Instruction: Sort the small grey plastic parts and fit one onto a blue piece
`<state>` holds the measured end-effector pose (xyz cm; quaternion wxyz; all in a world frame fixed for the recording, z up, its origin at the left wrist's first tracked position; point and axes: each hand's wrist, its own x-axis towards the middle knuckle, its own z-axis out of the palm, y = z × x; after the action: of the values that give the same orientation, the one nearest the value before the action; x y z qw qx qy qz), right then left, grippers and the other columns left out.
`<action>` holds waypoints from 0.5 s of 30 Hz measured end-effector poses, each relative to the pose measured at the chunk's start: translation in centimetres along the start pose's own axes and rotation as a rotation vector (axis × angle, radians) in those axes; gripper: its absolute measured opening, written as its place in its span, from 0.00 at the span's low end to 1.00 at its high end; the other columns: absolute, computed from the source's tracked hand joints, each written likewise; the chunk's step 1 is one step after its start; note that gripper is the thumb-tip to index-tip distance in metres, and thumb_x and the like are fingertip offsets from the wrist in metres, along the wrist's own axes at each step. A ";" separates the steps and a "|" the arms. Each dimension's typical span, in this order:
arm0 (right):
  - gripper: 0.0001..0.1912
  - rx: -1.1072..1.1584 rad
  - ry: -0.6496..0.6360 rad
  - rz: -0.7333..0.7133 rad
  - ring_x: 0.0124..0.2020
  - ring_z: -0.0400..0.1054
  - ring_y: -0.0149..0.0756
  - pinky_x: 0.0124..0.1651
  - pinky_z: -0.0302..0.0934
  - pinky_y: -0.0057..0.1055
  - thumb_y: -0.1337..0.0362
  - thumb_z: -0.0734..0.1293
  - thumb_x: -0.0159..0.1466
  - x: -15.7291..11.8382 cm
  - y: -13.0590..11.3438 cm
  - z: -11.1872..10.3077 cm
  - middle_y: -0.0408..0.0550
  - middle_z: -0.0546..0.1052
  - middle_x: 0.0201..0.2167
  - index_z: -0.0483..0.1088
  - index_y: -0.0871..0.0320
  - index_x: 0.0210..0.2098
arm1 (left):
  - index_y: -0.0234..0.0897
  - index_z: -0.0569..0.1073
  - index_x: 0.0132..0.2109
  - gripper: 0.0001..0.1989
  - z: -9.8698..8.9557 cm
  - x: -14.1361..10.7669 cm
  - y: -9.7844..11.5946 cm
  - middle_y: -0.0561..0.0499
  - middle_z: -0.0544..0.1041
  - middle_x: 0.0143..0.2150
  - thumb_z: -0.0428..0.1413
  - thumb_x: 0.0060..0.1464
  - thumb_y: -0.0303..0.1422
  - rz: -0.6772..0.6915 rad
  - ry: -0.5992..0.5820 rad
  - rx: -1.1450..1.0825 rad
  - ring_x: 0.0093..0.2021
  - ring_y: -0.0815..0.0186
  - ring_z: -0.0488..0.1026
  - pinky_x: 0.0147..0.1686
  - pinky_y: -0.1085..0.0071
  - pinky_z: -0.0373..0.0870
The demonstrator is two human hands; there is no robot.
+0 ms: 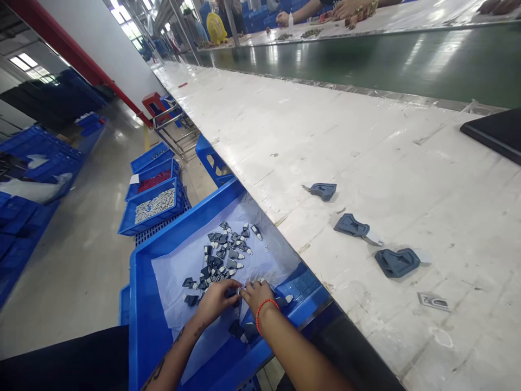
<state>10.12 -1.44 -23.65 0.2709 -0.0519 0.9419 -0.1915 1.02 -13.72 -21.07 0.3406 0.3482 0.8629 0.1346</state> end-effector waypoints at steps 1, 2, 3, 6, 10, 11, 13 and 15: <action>0.22 0.009 0.004 0.007 0.55 0.60 0.43 0.55 0.58 0.49 0.58 0.64 0.64 0.2 0.0 0.3 0.52 0.61 0.57 0.60 0.56 0.55 | 0.35 0.72 0.44 0.11 -0.1 -0.1 0.3 0.47 0.75 0.44 0.55 0.56 0.36 -0.010 0.003 0.027 0.44 0.60 0.73 0.46 0.55 0.70; 0.22 0.020 0.012 0.012 0.55 0.59 0.43 0.55 0.58 0.49 0.58 0.64 0.64 0.4 0.0 0.5 0.52 0.61 0.57 0.61 0.56 0.55 | 0.35 0.72 0.44 0.11 -0.1 -0.1 0.7 0.47 0.75 0.44 0.55 0.56 0.36 -0.023 0.004 0.051 0.44 0.60 0.73 0.46 0.55 0.70; 0.22 0.031 0.021 0.016 0.55 0.59 0.43 0.55 0.58 0.49 0.58 0.64 0.64 0.5 0.0 0.8 0.52 0.61 0.57 0.61 0.56 0.55 | 0.35 0.72 0.44 0.12 -0.2 -0.2 0.9 0.47 0.75 0.44 0.55 0.56 0.36 -0.036 0.002 0.071 0.44 0.60 0.73 0.46 0.55 0.70; 0.21 0.060 0.042 0.023 0.56 0.59 0.43 0.55 0.57 0.48 0.58 0.64 0.64 0.8 0.1 1.4 0.52 0.61 0.57 0.61 0.56 0.55 | 0.35 0.72 0.45 0.12 -0.2 -0.1 1.3 0.47 0.75 0.44 0.55 0.56 0.37 -0.070 -0.008 0.103 0.44 0.60 0.73 0.45 0.55 0.71; 0.20 0.085 0.039 0.034 0.54 0.61 0.42 0.54 0.59 0.47 0.58 0.64 0.64 1.3 0.2 1.8 0.51 0.63 0.56 0.62 0.56 0.54 | 0.35 0.72 0.45 0.12 -0.2 0.2 1.3 0.47 0.76 0.43 0.55 0.56 0.36 -0.085 -0.016 0.095 0.43 0.60 0.73 0.45 0.55 0.71; 0.20 0.093 0.040 0.036 0.54 0.61 0.42 0.54 0.59 0.46 0.58 0.64 0.64 1.4 0.3 1.8 0.51 0.63 0.55 0.62 0.56 0.54 | 0.35 0.72 0.45 0.12 -0.2 0.3 1.2 0.47 0.76 0.43 0.55 0.56 0.36 -0.087 -0.014 0.086 0.43 0.61 0.73 0.45 0.55 0.71; 0.20 0.114 0.045 0.036 0.54 0.61 0.42 0.54 0.59 0.47 0.58 0.64 0.64 1.4 0.4 1.7 0.51 0.63 0.55 0.62 0.57 0.54 | 0.35 0.72 0.45 0.12 -0.2 0.4 1.1 0.47 0.76 0.43 0.55 0.56 0.36 -0.089 -0.009 0.065 0.42 0.61 0.73 0.45 0.56 0.71; 0.20 0.136 0.046 0.035 0.54 0.60 0.42 0.54 0.59 0.47 0.58 0.64 0.64 1.3 0.5 1.6 0.51 0.63 0.56 0.62 0.56 0.54 | 0.34 0.72 0.44 0.12 -0.1 0.5 1.0 0.48 0.76 0.42 0.55 0.56 0.36 -0.092 -0.002 0.034 0.42 0.61 0.73 0.44 0.56 0.71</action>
<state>9.82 -1.80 -25.72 0.2555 -0.0124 0.9335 -0.2513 1.24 -12.68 -20.77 0.3412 0.3139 0.8799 0.1036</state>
